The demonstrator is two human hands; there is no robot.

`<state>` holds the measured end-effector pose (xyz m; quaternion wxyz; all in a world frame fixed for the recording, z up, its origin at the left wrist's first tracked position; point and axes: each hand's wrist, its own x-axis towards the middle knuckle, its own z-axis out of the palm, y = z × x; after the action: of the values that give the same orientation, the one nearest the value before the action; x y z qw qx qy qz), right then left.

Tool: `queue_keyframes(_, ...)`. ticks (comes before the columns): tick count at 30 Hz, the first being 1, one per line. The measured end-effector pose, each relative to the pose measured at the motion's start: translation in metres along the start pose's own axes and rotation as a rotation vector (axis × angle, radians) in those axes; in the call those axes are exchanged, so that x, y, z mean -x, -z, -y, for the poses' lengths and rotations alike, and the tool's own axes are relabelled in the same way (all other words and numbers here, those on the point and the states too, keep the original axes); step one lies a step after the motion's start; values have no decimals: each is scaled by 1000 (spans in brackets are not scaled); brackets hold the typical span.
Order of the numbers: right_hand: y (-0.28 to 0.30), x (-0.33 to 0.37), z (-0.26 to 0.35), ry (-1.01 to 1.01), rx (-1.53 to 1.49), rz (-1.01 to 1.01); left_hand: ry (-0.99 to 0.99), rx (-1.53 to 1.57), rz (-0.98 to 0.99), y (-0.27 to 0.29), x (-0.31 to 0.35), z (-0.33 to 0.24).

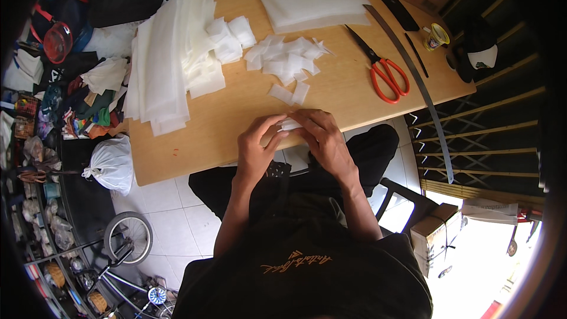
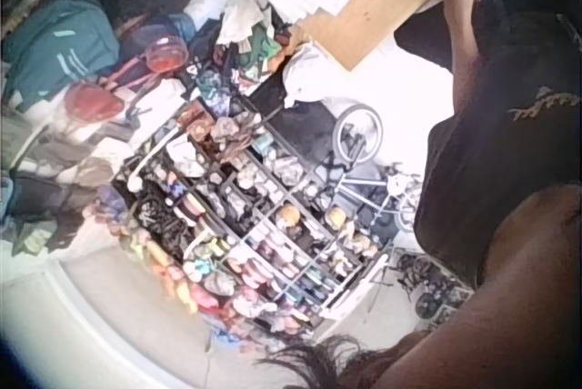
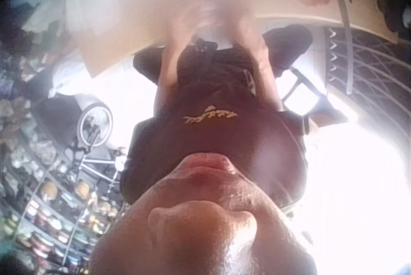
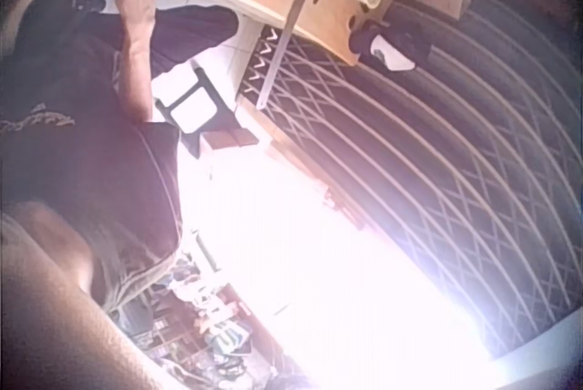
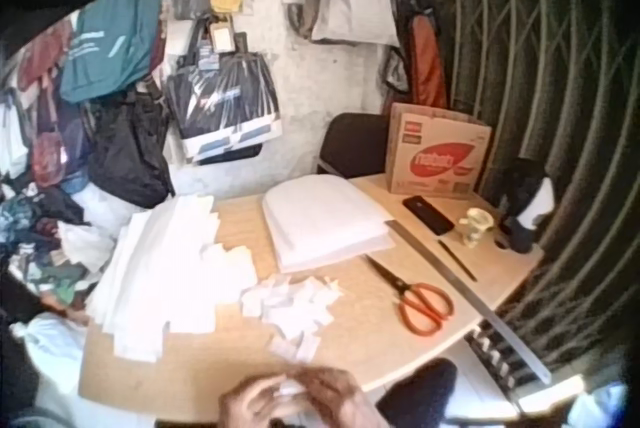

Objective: The person folds small white foam strips and gathers them into a stack on a table.

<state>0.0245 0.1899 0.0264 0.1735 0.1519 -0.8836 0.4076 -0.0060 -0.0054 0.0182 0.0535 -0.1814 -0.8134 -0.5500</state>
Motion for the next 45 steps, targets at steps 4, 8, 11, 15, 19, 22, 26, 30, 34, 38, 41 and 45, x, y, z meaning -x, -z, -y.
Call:
queue_keyframes(4, -3, 1, -7, 1, -9, -23, -31, -23, -5, 5, -1, -2)
queue_keyframes(8, -4, 3, -7, -2, -36, -25, 23, 123, -27, 7, 0, 16)
queue_keyframes(11, -4, 3, -9, 11, -41, -36, 30, -22, -62, 12, -21, 6)
queue_keyframes(15, 1, 4, -10, 24, -13, -24, -68, -416, -124, -9, -54, 6)
queue_keyframes(19, 7, 11, -10, -21, 1, 0, -45, -490, -97, -16, -61, 14)
queue_keyframes(22, 4, 16, -21, -42, -41, -31, 63, -332, -48, -5, -64, 18)
queue_keyframes(26, 5, 12, -12, -45, -47, -42, 161, 93, -32, 3, -54, 20)
queue_keyframes(30, 4, 9, -5, -122, -112, -16, 101, 257, 75, 2, -35, 17)
queue_keyframes(34, -2, 3, -2, -97, -121, -32, 162, 264, 151, 7, -26, 0)
queue_keyframes(38, -9, 3, 2, -206, -280, -47, 99, 142, 175, 9, -24, -6)
queue_keyframes(41, -8, 0, -1, -75, -167, -72, 87, 128, 176, 9, -24, -6)
queue_keyframes(45, -5, 0, -2, -57, -105, -28, -14, 27, 134, 5, -24, -5)
